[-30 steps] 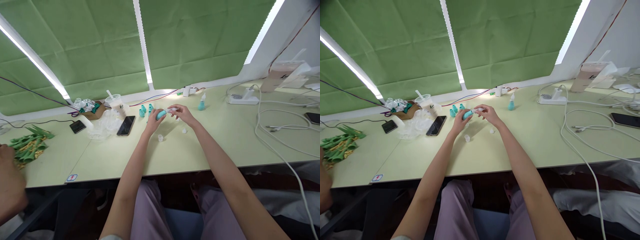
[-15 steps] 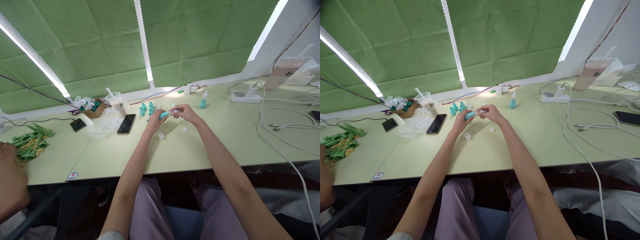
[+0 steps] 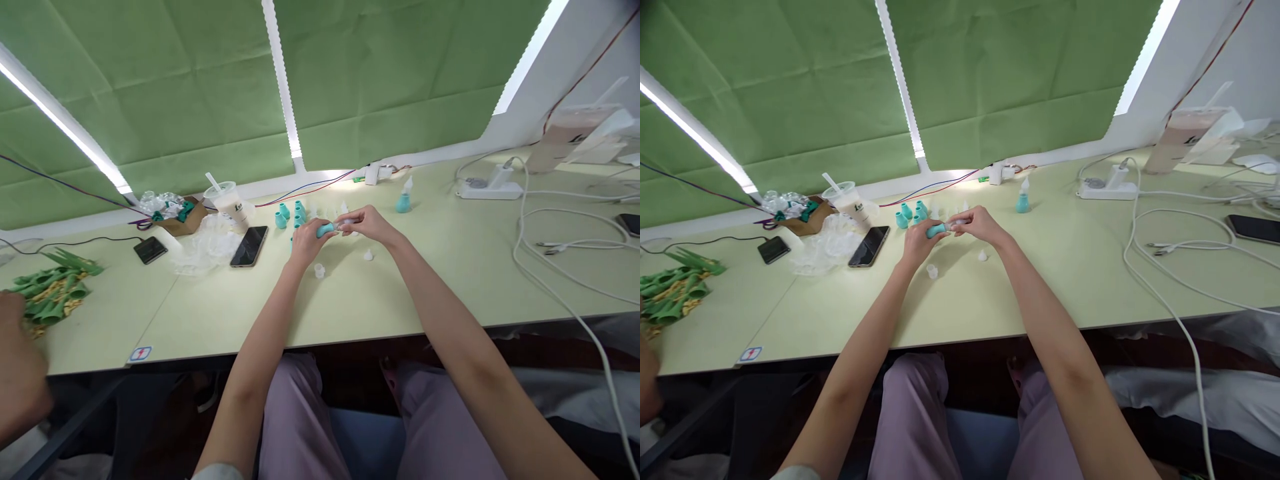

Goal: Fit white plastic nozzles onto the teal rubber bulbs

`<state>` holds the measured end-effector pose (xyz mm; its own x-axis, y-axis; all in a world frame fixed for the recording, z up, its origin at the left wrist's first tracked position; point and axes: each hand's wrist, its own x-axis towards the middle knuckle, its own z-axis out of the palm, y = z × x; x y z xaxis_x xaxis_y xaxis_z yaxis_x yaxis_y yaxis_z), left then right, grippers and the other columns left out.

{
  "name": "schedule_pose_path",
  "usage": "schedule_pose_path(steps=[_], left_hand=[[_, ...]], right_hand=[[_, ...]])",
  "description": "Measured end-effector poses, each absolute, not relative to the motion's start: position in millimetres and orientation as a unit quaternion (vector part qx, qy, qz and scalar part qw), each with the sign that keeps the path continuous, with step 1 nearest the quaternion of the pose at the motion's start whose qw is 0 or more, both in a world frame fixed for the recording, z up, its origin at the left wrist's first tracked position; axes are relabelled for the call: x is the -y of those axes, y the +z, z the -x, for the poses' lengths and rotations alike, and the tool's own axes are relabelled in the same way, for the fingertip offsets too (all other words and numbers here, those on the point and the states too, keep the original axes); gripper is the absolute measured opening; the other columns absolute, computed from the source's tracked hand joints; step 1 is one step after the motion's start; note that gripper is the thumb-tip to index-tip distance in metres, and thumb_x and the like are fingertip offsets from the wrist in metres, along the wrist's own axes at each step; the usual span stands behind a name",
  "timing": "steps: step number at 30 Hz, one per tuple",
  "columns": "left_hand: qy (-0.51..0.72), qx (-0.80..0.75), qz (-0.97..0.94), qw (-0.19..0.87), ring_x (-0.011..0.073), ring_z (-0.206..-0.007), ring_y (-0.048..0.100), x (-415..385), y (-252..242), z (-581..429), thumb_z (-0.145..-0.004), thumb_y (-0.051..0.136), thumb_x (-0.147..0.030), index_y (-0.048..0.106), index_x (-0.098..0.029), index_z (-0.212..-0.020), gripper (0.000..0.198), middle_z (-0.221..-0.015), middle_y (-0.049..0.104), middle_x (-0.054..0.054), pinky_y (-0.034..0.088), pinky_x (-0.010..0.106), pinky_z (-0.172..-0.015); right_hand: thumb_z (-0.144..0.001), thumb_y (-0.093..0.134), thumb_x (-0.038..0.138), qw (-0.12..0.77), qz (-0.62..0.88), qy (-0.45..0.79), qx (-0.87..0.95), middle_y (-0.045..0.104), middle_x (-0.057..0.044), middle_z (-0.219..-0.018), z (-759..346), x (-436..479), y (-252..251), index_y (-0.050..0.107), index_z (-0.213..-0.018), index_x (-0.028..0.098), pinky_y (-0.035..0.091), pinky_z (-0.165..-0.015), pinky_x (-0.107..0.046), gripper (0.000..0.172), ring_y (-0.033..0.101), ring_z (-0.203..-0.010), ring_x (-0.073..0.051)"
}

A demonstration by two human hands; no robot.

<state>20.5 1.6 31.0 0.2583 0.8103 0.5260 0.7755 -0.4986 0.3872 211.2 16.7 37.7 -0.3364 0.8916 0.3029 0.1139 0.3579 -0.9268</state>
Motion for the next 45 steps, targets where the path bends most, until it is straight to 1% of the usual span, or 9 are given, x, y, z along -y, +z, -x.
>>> schedule_pose_path(steps=[9,15,22,24,28,33,36,39,45], left_hand=[[0.32,-0.509,-0.799,0.028,0.023,-0.09,0.06,-2.6,31.1,-24.1,-0.08,0.06,-0.043,0.065,-0.024,-0.096,0.026,-0.097,0.067,0.004,0.041,0.029,-0.072],[0.376,-0.495,-0.783,0.031,0.0236,-0.092,0.06,-3.3,29.3,-27.7,-0.081,0.056,-0.05,0.065,-0.021,-0.096,0.033,-0.098,0.066,0.007,0.041,0.029,-0.074],[0.371,-0.505,-0.779,0.023,0.0236,-0.091,0.058,0.2,31.6,-26.8,-0.082,0.053,-0.053,0.061,-0.022,-0.099,0.036,-0.097,0.065,0.006,0.04,0.031,-0.081],[0.381,-0.499,-0.778,0.015,0.0245,-0.095,0.056,0.7,34.1,-25.6,-0.081,0.053,-0.053,0.061,-0.022,-0.098,0.035,-0.096,0.064,0.006,0.038,0.034,-0.089],[0.449,-0.507,-0.735,0.03,0.0246,-0.105,0.051,-2.0,40.6,-21.8,-0.084,0.051,-0.05,0.061,-0.023,-0.097,0.032,-0.101,0.063,0.004,0.034,0.039,-0.096],[0.501,-0.456,-0.711,0.188,0.0171,-0.095,0.058,-2.4,43.8,-26.2,-0.094,0.031,-0.045,0.056,-0.024,-0.11,0.036,-0.101,0.062,0.004,0.045,0.032,-0.084],[0.489,-0.44,-0.717,0.23,0.0159,-0.09,0.06,-1.7,40.3,-32.8,-0.093,0.03,-0.047,0.056,-0.025,-0.111,0.038,-0.096,0.062,0.004,0.048,0.03,-0.08],[0.507,-0.428,-0.716,0.219,0.0159,-0.089,0.059,-4.0,35.6,-34.0,-0.092,0.034,-0.05,0.057,-0.026,-0.112,0.039,-0.099,0.061,0.004,0.048,0.031,-0.081],[0.496,-0.492,-0.709,0.098,0.021,-0.113,0.046,-7.8,34.5,-23.6,-0.087,0.046,-0.048,0.066,-0.027,-0.104,0.033,-0.12,0.05,0.005,0.034,0.038,-0.102]], right_hand=[[-0.059,0.079,0.032,0.445,0.383,0.431,0.685,0.068,-0.002,-0.064,-207.0,-16.8,35.9,0.074,-0.083,0.014,0.059,-0.067,-0.033,0.031,0.067,-0.06,-0.018],[-0.059,0.078,0.041,0.485,0.353,0.437,0.671,0.069,-0.004,-0.069,-201.9,-16.4,35.4,0.073,-0.084,0.013,0.059,-0.069,-0.036,0.037,0.066,-0.06,-0.018],[-0.066,0.073,0.042,0.461,0.375,0.399,0.698,0.067,-0.004,-0.071,-201.1,-10.1,43.6,0.071,-0.09,0.015,0.057,-0.064,-0.032,0.036,0.064,-0.058,-0.016],[-0.067,0.072,0.042,0.465,0.378,0.391,0.698,0.067,-0.004,-0.081,-203.9,-8.4,48.0,0.066,-0.104,0.019,0.056,-0.066,-0.032,0.045,0.065,-0.062,-0.015],[-0.069,0.069,0.046,0.498,0.358,0.412,0.674,0.066,-0.005,-0.106,-209.5,-8.6,52.9,0.041,-0.134,0.03,0.056,-0.071,-0.032,0.072,0.065,-0.085,-0.019],[-0.06,0.077,0.037,0.488,0.307,0.425,0.698,0.053,-0.007,-0.132,-193.5,-10.7,43.9,0.044,-0.133,0.029,0.048,-0.094,-0.04,0.081,0.05,-0.12,-0.025],[-0.058,0.078,0.035,0.486,0.31,0.448,0.684,0.06,-0.006,-0.124,-178.3,-11.8,36.1,0.054,-0.127,0.025,0.045,-0.097,-0.041,0.073,0.053,-0.116,-0.025],[-0.059,0.076,0.037,0.504,0.309,0.483,0.646,0.066,-0.003,-0.112,-172.6,-12.4,32.2,0.059,-0.122,0.022,0.049,-0.092,-0.038,0.067,0.06,-0.103,-0.022],[-0.055,0.079,0.038,0.512,0.323,0.495,0.623,0.071,-0.002,-0.093,-175.6,-14.4,29.1,0.069,-0.103,0.017,0.054,-0.083,-0.036,0.053,0.065,-0.088,-0.021]])
